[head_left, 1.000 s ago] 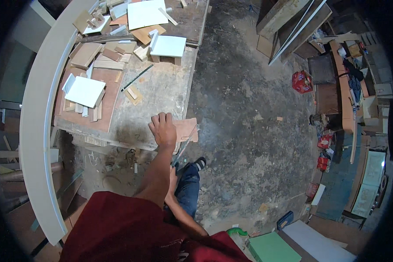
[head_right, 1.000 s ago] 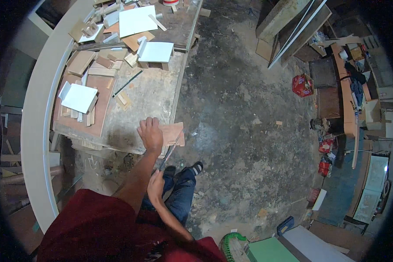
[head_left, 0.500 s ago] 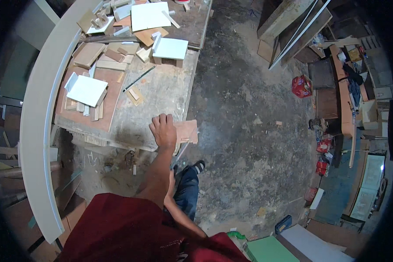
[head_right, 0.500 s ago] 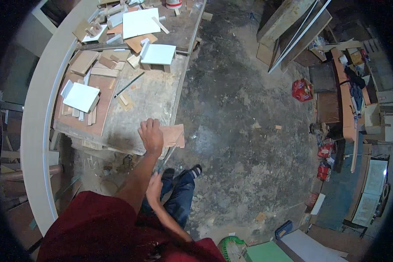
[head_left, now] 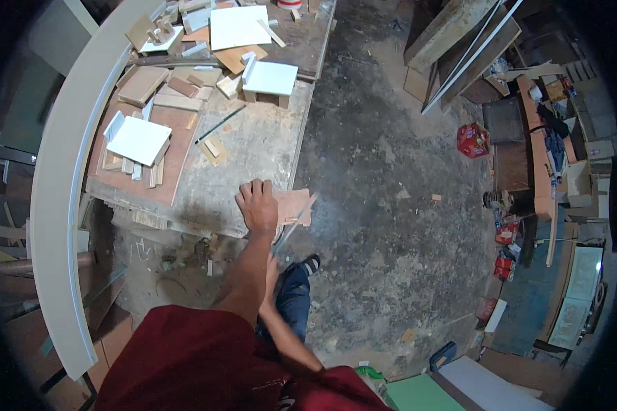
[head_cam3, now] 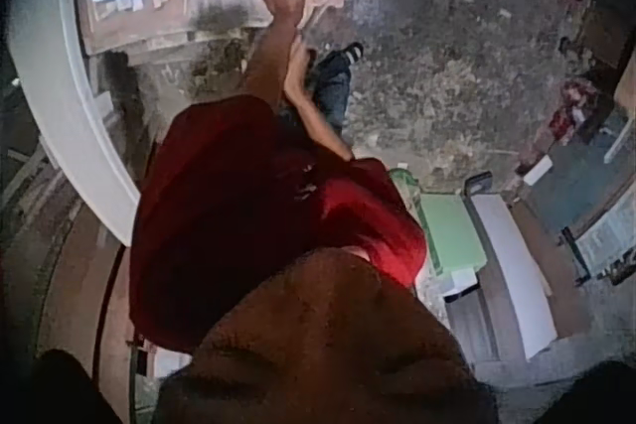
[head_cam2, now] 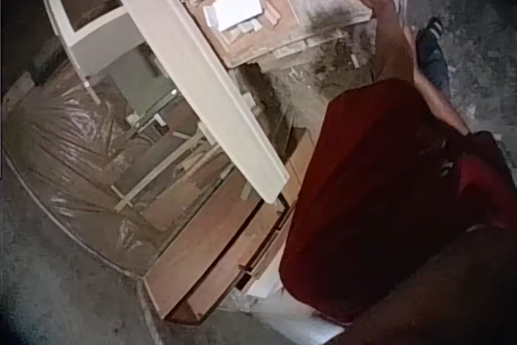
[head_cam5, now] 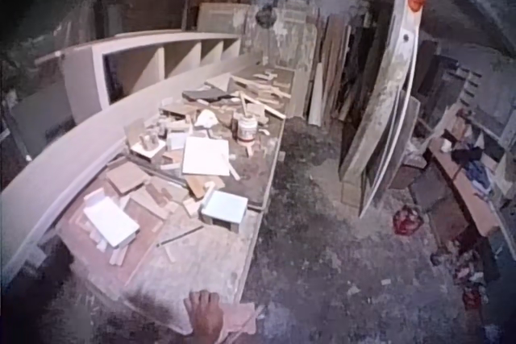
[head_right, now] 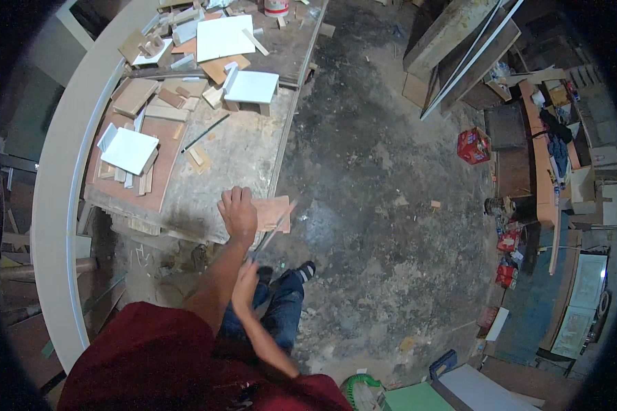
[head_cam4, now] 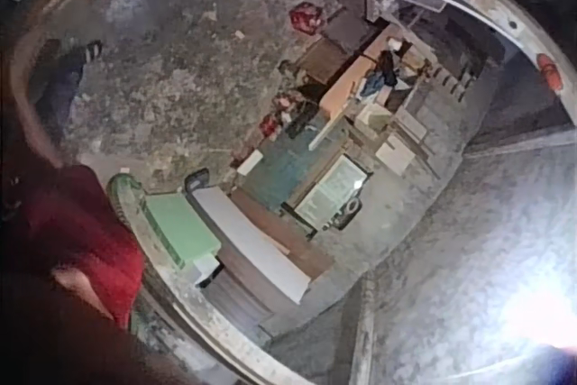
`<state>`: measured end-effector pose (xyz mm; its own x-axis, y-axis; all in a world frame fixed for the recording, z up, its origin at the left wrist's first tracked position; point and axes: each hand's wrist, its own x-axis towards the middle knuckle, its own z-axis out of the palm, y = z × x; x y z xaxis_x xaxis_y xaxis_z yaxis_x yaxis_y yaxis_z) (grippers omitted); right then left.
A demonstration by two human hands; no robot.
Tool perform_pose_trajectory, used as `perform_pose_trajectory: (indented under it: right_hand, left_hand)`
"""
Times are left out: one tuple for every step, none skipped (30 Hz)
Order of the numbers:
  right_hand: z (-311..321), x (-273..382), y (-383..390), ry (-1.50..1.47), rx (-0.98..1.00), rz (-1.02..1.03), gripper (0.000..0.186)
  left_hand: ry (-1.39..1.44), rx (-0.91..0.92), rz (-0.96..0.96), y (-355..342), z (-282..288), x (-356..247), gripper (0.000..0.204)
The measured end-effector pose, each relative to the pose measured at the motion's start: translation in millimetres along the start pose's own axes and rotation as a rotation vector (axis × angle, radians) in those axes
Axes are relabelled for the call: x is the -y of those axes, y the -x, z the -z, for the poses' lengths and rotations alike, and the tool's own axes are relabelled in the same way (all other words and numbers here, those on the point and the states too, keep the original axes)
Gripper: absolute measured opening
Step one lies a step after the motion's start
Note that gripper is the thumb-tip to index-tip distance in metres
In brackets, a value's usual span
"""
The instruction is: The person uses a hand saw to cut a small rectangular piece of wood on a workbench. They hold the wood steady with their left hand while sawing with their right hand, repeating the action to complete the cut.
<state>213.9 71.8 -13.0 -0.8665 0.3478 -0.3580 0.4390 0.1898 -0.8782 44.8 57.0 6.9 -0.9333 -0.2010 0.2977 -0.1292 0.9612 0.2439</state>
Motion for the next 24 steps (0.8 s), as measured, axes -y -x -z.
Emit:
perform_pose_trajectory:
  right_hand:
    - [-6, -7, 21, -0.069, -0.048, 0.02, 0.03]
    - [-4, -16, 23, -0.049, -0.063, 0.112, 0.03]
    - [4, -6, 33, -0.023, -0.077, 0.186, 0.03]
    - [8, 1, 9, 0.02, -0.006, 0.097, 0.031]
    - [7, 9, -16, 0.063, 0.065, 0.008, 0.032]
    - [10, 12, -24, 0.111, 0.142, -0.078, 0.033]
    - [6, 13, -22, 0.124, 0.09, -0.041, 0.034]
    - [3, 10, -12, 0.1, 0.024, 0.057, 0.034]
    - [4, 5, 10, 0.076, -0.042, 0.156, 0.034]
    - [8, 1, 11, 0.099, 0.0, 0.138, 0.034]
    - [12, -2, 13, 0.122, 0.04, 0.121, 0.034]
    - [20, 3, 18, 0.147, 0.086, 0.095, 0.034]
    - [17, 8, -3, 0.128, 0.078, 0.064, 0.034]
    - [14, 14, -15, 0.109, 0.069, 0.033, 0.033]
    - [10, 13, -19, 0.169, 0.044, 0.004, 0.032]
    - [9, 9, -4, 0.152, 0.032, 0.047, 0.032]
    - [10, 1, 15, 0.133, 0.02, 0.106, 0.032]
    - [9, -2, 22, 0.113, 0.01, 0.164, 0.032]
    - [11, 0, 16, 0.103, 0.009, 0.149, 0.031]
    - [11, 3, 4, 0.094, 0.008, 0.134, 0.03]
    - [12, 5, -4, 0.085, 0.021, 0.108, 0.029]
    - [10, 7, -12, 0.076, 0.034, 0.082, 0.028]
    - [7, 13, -23, 0.117, 0.025, 0.018, 0.028]
    - [12, 16, -13, 0.087, 0.021, 0.005, 0.028]
  left_hand:
    - [-0.008, 0.003, 0.007, 3, -1, 0, 0.017]
    - [-0.015, 0.007, 0.013, 3, -3, 0, 0.017]
    - [-0.015, 0.004, 0.013, 4, -3, 2, 0.017]
    - [-0.015, 0.001, 0.012, 3, -2, 3, 0.016]
    - [-0.015, -0.002, 0.012, 5, -2, 5, 0.016]
    - [-0.02, -0.002, 0.012, 10, 0, 6, 0.016]
    - [-0.025, -0.014, 0.009, 9, 1, 6, 0.016]
    - [-0.015, -0.029, -0.009, 3, 1, 3, 0.016]
    - [-0.006, -0.03, -0.01, -1, 0, 0, 0.015]
    - [-0.005, -0.027, -0.003, 3, -2, 0, 0.015]
    - [-0.005, -0.024, 0.004, 4, -3, 1, 0.015]
    - [-0.006, -0.014, 0.002, 5, -3, 2, 0.015]
    - [-0.007, -0.004, 0.001, 2, -2, 4, 0.015]
    - [-0.008, 0.005, -0.001, 4, -2, 6, 0.015]
    - [-0.003, 0.001, 0.001, 7, -2, 6, 0.015]
    - [0.003, 0.001, -0.008, 10, -3, 6, 0.015]
    - [0.013, -0.016, -0.014, 5, -3, 5, 0.015]
    - [-0.001, -0.025, -0.01, 1, -1, 6, 0.015]
    - [-0.005, -0.019, -0.008, 4, -1, 3, 0.015]
    - [-0.01, -0.013, -0.006, 4, -1, 1, 0.015]
    - [-0.019, -0.002, -0.005, 7, -2, 3, 0.015]
    - [-0.028, 0.009, -0.003, 5, -4, 7, 0.015]
    - [-0.026, 0.017, -0.008, 3, -4, 6, 0.015]
    - [-0.028, 0.024, -0.008, 9, -5, 2, 0.015]
